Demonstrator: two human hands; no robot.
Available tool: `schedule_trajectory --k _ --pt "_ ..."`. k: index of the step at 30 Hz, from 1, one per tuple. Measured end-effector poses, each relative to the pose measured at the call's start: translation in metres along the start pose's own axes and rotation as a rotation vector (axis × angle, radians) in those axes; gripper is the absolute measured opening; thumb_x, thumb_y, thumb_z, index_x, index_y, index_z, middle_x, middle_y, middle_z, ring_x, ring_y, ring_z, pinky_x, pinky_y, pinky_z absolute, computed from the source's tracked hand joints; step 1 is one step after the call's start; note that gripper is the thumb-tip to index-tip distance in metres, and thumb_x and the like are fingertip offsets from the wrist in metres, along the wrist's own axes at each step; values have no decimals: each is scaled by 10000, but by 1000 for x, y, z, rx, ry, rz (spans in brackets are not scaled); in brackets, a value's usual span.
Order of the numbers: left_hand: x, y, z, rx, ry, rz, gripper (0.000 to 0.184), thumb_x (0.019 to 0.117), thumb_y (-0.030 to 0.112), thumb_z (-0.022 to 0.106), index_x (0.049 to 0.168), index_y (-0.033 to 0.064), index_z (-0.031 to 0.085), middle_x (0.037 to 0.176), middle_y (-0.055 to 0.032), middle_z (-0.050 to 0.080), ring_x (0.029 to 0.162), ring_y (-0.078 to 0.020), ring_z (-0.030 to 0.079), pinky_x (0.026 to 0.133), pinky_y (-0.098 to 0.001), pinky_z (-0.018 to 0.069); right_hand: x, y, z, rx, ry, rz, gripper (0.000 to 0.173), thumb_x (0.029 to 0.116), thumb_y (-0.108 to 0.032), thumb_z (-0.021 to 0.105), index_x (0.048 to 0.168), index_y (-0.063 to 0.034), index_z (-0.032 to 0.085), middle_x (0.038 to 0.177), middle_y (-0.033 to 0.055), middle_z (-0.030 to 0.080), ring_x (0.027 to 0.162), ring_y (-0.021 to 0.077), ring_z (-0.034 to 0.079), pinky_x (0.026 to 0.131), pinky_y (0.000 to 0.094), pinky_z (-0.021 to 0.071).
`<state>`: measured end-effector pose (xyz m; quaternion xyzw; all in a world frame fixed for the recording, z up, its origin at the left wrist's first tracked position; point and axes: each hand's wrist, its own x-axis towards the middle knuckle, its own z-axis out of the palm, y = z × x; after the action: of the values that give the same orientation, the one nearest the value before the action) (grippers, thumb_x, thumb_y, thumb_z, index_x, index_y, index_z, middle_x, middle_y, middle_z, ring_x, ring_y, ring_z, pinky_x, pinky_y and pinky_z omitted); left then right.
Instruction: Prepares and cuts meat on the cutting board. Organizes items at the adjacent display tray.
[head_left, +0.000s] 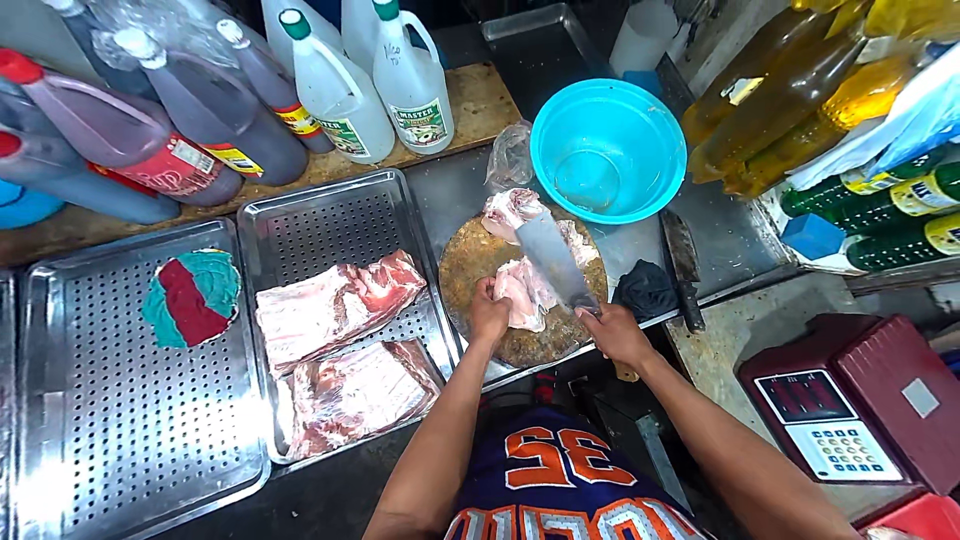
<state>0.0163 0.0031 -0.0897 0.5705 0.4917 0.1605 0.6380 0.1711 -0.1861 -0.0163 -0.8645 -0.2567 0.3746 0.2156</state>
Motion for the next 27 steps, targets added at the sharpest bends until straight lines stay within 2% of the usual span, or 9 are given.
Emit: schedule_trajectory --k 3,6,8,11,16,20,23,25,27 --pt "0 0 0 4 14 5 491 816 -29 678 1274 90 549 1067 -117 724 932 -229 714 778 -456 603 -5 2 -10 90 78 24 445 1060 -494 506 1045 -80 669 695 55 606 539 175 605 560 399 568" --pt "-2 5 0 -35 3 -24 497 824 -51 672 1287 77 544 1079 -131 722 932 -242 716 773 -459 608 -18 -5 -9 63 56 5 438 1063 -493 494 1058 -94 677 719 50 617 567 169 615 580 398 568" --pt "-4 7 -1 -71 -7 -46 504 816 -69 666 1283 70 536 1078 -144 720 929 -257 718 763 -469 609 -25 -14 2 39 17 -18 427 1065 -472 496 1080 -98 701 760 57 633 624 178 625 624 415 563" --pt "-4 5 -4 -77 -29 -35 515 813 -71 667 1289 72 530 1077 -140 720 940 -259 716 773 -470 607 -22 -23 21 -34 -37 -12 425 1069 -465 483 1035 -97 693 838 82 652 789 222 647 755 464 532" --pt "-1 2 -8 -35 -44 -15 518 817 -53 673 1296 81 528 1058 -135 731 911 -260 723 752 -476 606 -9 -17 36 -63 -65 38 483 1066 -506 478 1053 -83 710 915 109 687 895 247 676 839 489 540" --pt "-6 15 -5 287 25 16 541 817 9 703 1321 116 539 1048 -114 733 924 -272 724 776 -541 602 -11 5 37 -44 -119 95 505 1050 -549 491 1041 -94 709 862 100 676 786 231 671 757 476 554" --pt "-14 23 0 601 79 37 560 842 89 710 1370 153 536 1021 -164 724 946 -368 712 790 -621 570 -19 32 38 -5 -167 130 540 1032 -593 497 985 -88 683 760 78 629 627 205 629 631 439 555" --pt "-14 25 -1 736 74 38 560 859 147 703 1396 184 547 1076 -179 722 1030 -399 694 854 -643 550 -26 49 36 24 -210 169 552 1024 -604 511 965 -77 665 702 73 602 549 192 597 560 415 544" --pt "-11 25 -2 776 59 59 564 854 161 709 1398 175 557 1140 -173 716 1085 -388 683 900 -632 545 -34 62 33 52 -230 198 531 1019 -597 528 972 -87 666 681 69 597 518 182 585 530 393 538"
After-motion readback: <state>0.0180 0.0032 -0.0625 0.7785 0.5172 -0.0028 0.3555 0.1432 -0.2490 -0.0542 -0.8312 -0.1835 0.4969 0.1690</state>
